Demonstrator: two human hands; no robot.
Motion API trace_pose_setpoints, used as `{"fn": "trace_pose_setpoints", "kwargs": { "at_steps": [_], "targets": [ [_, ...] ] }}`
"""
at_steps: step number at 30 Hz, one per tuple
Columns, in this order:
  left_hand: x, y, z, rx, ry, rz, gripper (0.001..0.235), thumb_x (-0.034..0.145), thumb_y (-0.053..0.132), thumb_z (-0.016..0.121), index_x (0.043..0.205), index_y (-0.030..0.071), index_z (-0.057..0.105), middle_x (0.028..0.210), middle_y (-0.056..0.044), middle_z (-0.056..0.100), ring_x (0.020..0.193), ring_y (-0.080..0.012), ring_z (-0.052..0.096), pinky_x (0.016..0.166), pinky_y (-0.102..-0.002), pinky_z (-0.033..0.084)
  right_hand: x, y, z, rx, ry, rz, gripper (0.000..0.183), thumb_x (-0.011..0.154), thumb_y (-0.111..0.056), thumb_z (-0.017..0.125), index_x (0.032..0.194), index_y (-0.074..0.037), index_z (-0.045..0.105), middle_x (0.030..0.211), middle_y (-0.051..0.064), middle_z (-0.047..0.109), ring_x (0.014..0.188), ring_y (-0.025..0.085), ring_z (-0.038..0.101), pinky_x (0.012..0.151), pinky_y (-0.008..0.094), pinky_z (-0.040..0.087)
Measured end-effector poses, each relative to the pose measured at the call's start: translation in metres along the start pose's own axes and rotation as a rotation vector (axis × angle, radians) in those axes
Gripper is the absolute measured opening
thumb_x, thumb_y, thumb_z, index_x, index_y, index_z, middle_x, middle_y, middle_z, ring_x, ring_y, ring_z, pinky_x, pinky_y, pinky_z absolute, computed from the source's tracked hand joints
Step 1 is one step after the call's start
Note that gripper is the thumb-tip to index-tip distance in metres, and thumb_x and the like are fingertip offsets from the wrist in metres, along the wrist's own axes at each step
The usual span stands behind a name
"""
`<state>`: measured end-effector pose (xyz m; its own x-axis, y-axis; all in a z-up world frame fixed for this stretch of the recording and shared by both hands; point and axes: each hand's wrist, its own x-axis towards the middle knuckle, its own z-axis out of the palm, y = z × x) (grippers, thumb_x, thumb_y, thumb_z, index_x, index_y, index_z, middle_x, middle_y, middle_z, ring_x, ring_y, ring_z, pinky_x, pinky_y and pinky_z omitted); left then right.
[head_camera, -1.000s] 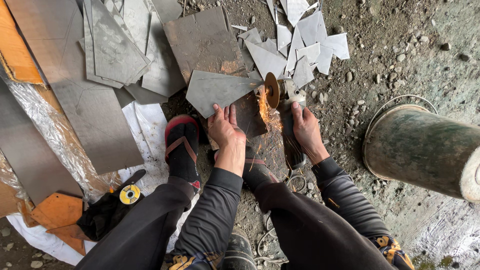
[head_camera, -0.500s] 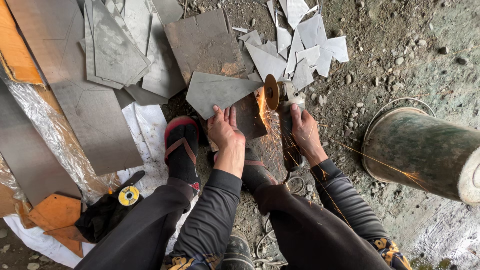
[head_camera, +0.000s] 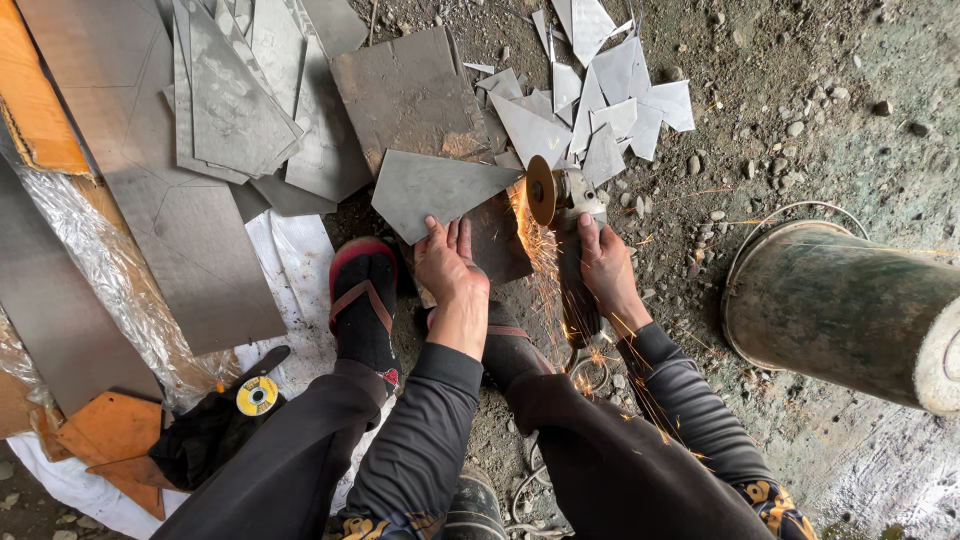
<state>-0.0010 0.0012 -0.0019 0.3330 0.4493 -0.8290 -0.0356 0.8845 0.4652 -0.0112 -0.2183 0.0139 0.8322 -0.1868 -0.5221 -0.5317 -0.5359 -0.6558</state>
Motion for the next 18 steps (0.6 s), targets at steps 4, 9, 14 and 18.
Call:
{"fn": "trace_pose_setpoints", "kwargs": {
  "at_steps": [4, 9, 14, 18],
  "targets": [
    [-0.002, 0.001, 0.001, 0.010, -0.006, 0.006, 0.025, 0.097, 0.020, 0.067, 0.114, 0.002, 0.063, 0.106, -0.009, 0.067, 0.097, -0.0224, 0.068, 0.095, -0.038, 0.062, 0.000, -0.002, 0.000, -0.054, 0.005, -0.036, 0.076, 0.101, -0.067, 0.040, 0.105, 0.005, 0.065, 0.084, 0.019, 0.070, 0.078, 0.023, 0.069, 0.074, 0.040, 0.054],
    [-0.001, 0.001, 0.000, 0.009, 0.013, 0.006, 0.024, 0.097, 0.019, 0.067, 0.114, 0.002, 0.062, 0.108, -0.009, 0.066, 0.099, -0.0229, 0.067, 0.096, -0.039, 0.063, -0.009, -0.010, -0.002, 0.043, -0.019, 0.038, 0.074, 0.100, -0.066, 0.043, 0.105, 0.004, 0.065, 0.083, 0.018, 0.070, 0.076, 0.022, 0.065, 0.070, 0.039, 0.053],
    [0.004, 0.002, -0.002, 0.028, -0.016, 0.016, 0.027, 0.098, 0.019, 0.067, 0.116, 0.000, 0.061, 0.113, -0.013, 0.064, 0.105, -0.0265, 0.066, 0.098, -0.041, 0.062, -0.002, -0.013, 0.000, 0.011, -0.034, 0.066, 0.072, 0.101, -0.065, 0.045, 0.103, 0.004, 0.065, 0.083, 0.015, 0.069, 0.076, 0.020, 0.064, 0.070, 0.037, 0.053],
    [0.015, 0.010, -0.009, 0.025, -0.040, 0.059, 0.027, 0.098, 0.016, 0.065, 0.118, -0.001, 0.060, 0.115, -0.014, 0.066, 0.110, -0.0311, 0.067, 0.101, -0.045, 0.060, -0.002, 0.003, 0.000, 0.093, -0.004, -0.050, 0.065, 0.104, -0.058, 0.050, 0.110, 0.004, 0.068, 0.088, 0.010, 0.071, 0.081, 0.016, 0.064, 0.074, 0.034, 0.051]
  ]
}}
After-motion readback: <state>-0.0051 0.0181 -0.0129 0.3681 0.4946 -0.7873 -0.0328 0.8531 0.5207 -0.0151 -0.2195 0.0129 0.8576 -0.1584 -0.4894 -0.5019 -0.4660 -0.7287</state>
